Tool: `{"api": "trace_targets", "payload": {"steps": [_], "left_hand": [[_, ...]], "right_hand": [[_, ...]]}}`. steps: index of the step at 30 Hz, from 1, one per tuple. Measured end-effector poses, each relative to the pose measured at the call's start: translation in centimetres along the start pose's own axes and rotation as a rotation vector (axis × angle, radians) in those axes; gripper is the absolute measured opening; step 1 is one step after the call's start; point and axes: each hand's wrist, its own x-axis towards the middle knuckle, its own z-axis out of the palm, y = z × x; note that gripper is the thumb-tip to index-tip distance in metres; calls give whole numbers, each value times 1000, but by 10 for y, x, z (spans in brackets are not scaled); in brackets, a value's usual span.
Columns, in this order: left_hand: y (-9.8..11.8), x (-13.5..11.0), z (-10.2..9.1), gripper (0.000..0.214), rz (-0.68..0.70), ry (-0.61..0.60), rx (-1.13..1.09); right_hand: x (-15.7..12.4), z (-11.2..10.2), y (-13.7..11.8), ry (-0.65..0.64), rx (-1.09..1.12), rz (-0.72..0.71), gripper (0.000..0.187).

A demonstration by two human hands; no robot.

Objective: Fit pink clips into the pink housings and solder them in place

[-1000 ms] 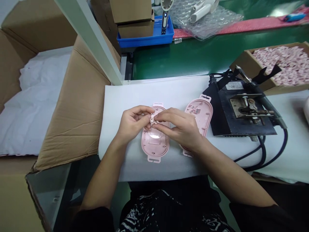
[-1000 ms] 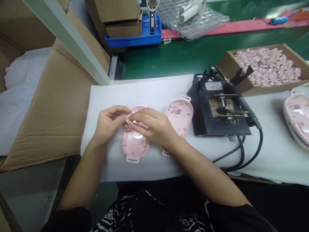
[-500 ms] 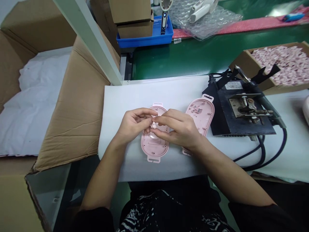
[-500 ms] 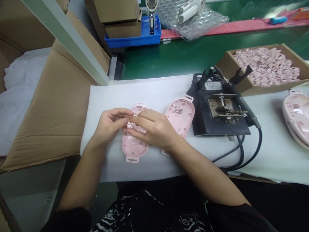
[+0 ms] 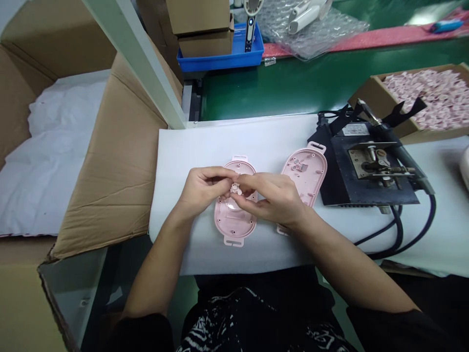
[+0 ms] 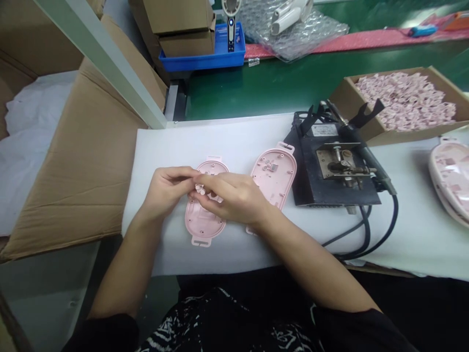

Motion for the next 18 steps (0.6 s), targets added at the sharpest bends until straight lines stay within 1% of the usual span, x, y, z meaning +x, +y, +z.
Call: {"api": "trace_targets", "payload": {"steps": [2, 6, 8, 10, 12, 14, 16, 18], "left_hand": [[0, 1, 0, 10, 14, 22, 21], [-1, 2, 0, 12, -8, 52, 68], [-2, 2, 0, 12, -13, 73, 75], [-3, 2, -1, 12, -4, 90, 58], [-3, 1, -2, 15, 9, 78, 26], [-2, -1, -2, 19, 16, 41, -1], [-1, -2, -3, 19, 24, 12, -13], [-1, -2, -2, 16, 27, 17, -9]], "right_hand": [[0, 0, 0, 6, -5, -2, 19], [-2, 1, 2, -31, 20, -32, 8], [-2, 1, 3, -46, 55, -46, 7], [-2, 1, 2, -31, 47, -27, 7], [0, 1, 1, 12, 7, 15, 6], [1, 1, -1, 50, -25, 48, 6], [3, 0, -2, 70, -33, 58, 7], [3, 0, -2, 70, -17, 51, 7]]}}
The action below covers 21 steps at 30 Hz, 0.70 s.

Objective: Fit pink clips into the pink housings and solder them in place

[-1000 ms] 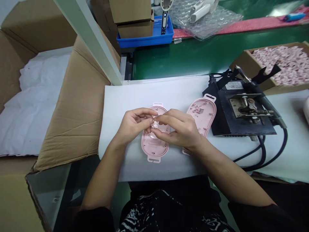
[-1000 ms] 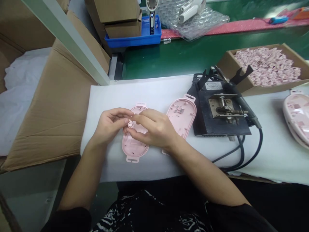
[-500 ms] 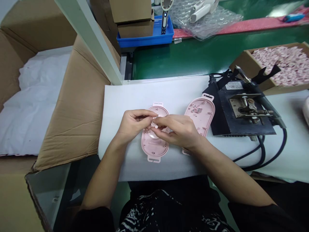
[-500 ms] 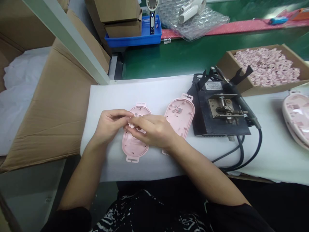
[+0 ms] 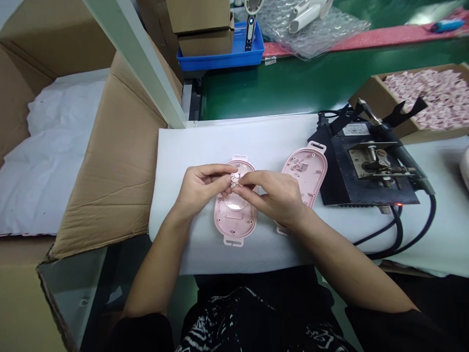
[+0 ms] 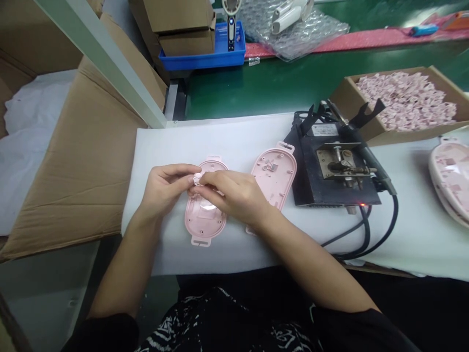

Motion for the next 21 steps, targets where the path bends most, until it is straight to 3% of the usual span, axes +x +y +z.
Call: {"api": "trace_targets", "payload": {"steps": [8, 21], "left_hand": [[-2, 2, -1, 14, -84, -59, -60], [-4, 4, -1, 15, -175, -49, -65]], "right_hand": [[2, -3, 1, -18, 148, 34, 6], [1, -1, 4, -29, 153, 15, 10]]}}
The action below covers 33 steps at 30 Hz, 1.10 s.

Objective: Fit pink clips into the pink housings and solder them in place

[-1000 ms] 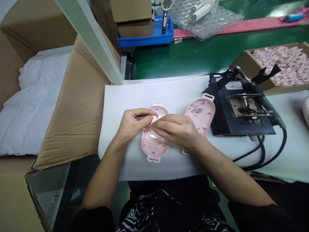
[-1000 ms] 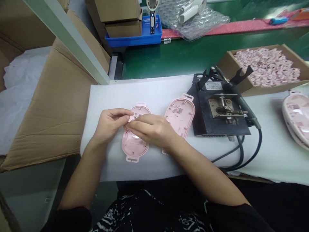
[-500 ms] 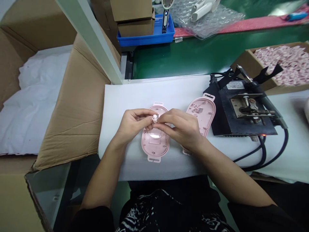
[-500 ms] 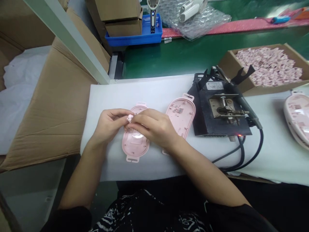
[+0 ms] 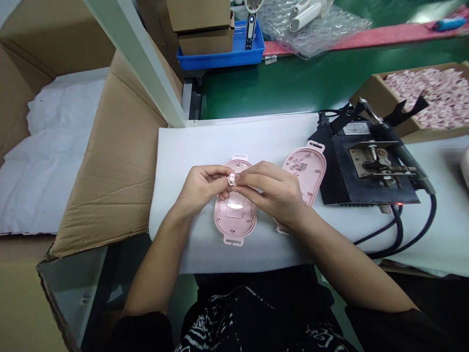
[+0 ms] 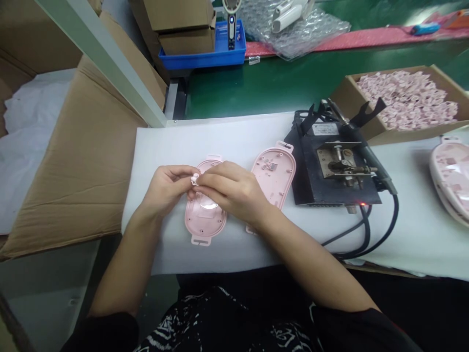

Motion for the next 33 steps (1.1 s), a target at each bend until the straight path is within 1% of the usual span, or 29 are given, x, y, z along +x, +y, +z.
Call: {"api": "trace_targets", "payload": {"steps": [5, 9, 12, 15, 17, 19, 21, 24, 26, 28, 30, 33], "left_hand": [[6, -1, 4, 15, -42, -26, 3], [10, -2, 7, 13, -35, 59, 66], [9, -4, 8, 12, 13, 101, 120], [8, -6, 9, 12, 64, 116, 152], [7, -6, 9, 12, 82, 124, 159], [7, -6, 9, 12, 82, 119, 158], [6, -6, 9, 12, 78, 111, 156], [3, -5, 7, 12, 94, 95, 174], [1, -5, 6, 11, 156, 55, 189], [1, -5, 5, 14, 264, 7, 210], [0, -5, 4, 23, 380, -23, 238], [-1, -7, 3, 36, 458, -49, 258]], "right_hand": [[0, 1, 1, -11, -19, 5, 8], [-3, 2, 1, 12, -29, 27, 6], [-5, 1, -1, 6, -30, 121, 11], [-4, 0, -3, -19, 45, 229, 12], [-2, 0, -3, -15, 106, 219, 9], [0, 0, -3, -6, 145, 163, 5], [2, 0, -3, -10, 158, 132, 5], [4, -1, -4, -34, 160, 126, 5], [5, -3, -5, -39, 167, 146, 5], [5, -4, -6, -39, 188, 205, 6], [4, -4, -7, -23, 219, 290, 7], [-1, -2, -6, 7, 268, 384, 11]]}}
